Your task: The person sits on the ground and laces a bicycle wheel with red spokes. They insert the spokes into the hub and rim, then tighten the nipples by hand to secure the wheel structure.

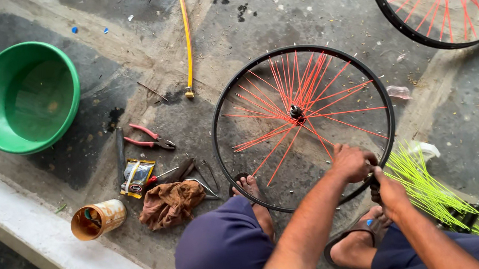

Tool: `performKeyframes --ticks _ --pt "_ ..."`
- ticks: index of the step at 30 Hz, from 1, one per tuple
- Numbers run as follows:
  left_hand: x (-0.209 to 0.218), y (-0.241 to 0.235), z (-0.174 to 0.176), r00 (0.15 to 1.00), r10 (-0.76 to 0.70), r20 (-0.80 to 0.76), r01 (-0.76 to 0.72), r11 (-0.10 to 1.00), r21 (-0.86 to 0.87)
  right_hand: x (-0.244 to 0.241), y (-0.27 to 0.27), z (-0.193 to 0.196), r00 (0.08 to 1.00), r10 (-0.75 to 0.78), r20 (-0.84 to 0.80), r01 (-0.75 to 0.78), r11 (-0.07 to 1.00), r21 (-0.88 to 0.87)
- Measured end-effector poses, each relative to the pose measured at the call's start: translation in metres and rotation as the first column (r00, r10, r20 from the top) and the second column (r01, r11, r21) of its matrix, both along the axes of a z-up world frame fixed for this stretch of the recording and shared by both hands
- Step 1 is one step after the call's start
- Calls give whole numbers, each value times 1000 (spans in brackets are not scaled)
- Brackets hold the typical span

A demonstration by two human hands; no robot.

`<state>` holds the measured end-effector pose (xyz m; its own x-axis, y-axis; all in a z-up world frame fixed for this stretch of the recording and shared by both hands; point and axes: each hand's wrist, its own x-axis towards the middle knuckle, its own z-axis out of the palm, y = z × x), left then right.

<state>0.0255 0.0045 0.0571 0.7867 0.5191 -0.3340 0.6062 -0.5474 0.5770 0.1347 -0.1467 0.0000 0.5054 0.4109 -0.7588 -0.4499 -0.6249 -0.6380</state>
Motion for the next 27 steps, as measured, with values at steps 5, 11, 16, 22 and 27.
performKeyframes --ticks 5,11,16,22,27 --pt "-2 -4 8 998 -15 -66 19 998 58 -14 5 -3 998 -66 21 66 998 20" --pt "-8 -10 -10 1000 9 -3 -9 997 82 -16 7 -23 864 265 427 -219 963 -155" --pt "4 -14 -19 999 31 -36 -26 992 123 -7 0 -32 923 234 306 -190 968 -166" --pt "6 -9 -11 999 -9 39 4 992 127 -10 -4 -17 987 -2 159 -18 992 127" --pt "8 0 6 1000 1 23 1 998 -55 -13 -3 2 993 -76 91 63 989 131"
